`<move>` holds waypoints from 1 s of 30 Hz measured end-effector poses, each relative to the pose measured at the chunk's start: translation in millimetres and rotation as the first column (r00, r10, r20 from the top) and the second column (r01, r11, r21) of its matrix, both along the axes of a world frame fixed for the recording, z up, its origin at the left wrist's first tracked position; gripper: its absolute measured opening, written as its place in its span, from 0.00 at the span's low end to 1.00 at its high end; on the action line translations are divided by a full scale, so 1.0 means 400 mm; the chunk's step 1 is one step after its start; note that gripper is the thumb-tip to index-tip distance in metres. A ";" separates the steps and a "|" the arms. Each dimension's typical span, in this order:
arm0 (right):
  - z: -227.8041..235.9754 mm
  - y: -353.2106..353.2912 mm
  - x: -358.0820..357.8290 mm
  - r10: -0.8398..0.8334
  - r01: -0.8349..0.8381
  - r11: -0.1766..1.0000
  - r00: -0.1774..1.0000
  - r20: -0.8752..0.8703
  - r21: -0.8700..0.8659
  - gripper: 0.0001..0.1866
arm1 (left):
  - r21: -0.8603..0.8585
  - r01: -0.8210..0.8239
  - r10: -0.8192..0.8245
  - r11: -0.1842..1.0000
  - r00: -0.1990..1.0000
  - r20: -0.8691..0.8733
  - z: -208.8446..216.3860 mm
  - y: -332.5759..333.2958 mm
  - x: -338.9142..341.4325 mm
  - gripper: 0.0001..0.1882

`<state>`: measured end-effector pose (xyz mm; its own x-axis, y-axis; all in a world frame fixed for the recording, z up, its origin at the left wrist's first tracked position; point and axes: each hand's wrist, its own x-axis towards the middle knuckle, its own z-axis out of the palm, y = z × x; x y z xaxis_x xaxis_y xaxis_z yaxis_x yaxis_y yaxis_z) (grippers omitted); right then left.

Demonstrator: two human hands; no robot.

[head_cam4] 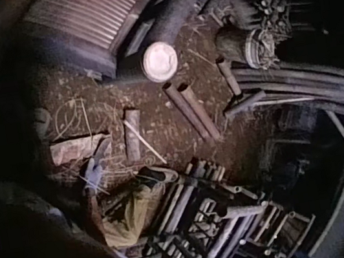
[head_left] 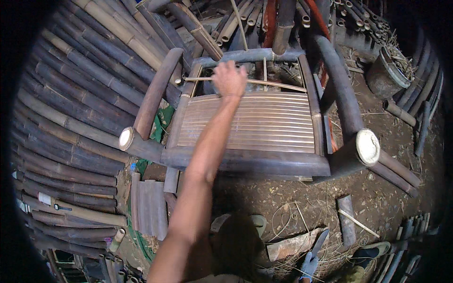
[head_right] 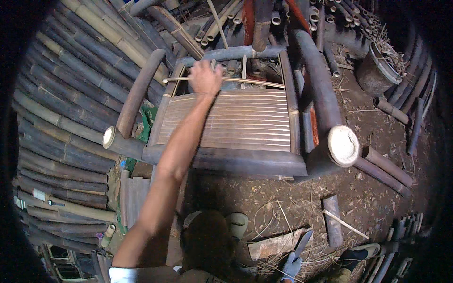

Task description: The person shapes a thin strip of wood using a blade and then inserts the strip into the frame of a bamboo chair, pressing it into place with their hands.

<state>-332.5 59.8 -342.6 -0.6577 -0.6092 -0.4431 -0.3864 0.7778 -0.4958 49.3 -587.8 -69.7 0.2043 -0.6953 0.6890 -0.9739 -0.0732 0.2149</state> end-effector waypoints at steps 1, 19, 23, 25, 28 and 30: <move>-0.006 0.004 -0.005 -0.019 0.018 0.999 1.000 -0.019 -0.029 0.30 | 0.071 -0.121 0.117 0.990 0.991 0.061 -0.011 0.004 0.028 0.31; 0.129 -0.092 0.051 0.110 -0.095 0.978 0.991 -0.072 0.184 0.41 | 0.641 0.095 -0.167 0.761 0.985 0.053 -0.087 -0.242 0.261 0.50; 0.127 -0.085 0.044 0.094 -0.085 0.980 0.995 -0.040 0.181 0.40 | 0.755 0.021 -0.128 0.655 0.988 0.083 0.009 -0.172 0.231 0.51; 0.128 -0.088 0.051 0.089 -0.085 0.985 0.996 -0.021 0.147 0.40 | 0.822 -0.036 -0.077 0.569 0.992 0.097 0.036 -0.114 0.216 0.49; 0.102 -0.059 0.038 0.034 -0.033 0.992 0.999 -0.001 0.125 0.34 | 0.868 -0.052 -0.088 0.494 0.990 0.110 0.060 0.019 0.213 0.49; 0.029 -0.033 0.036 -0.008 0.009 1.000 0.989 -0.145 0.005 0.31 | 0.889 -0.037 -0.104 0.456 0.990 0.095 0.067 0.030 0.207 0.47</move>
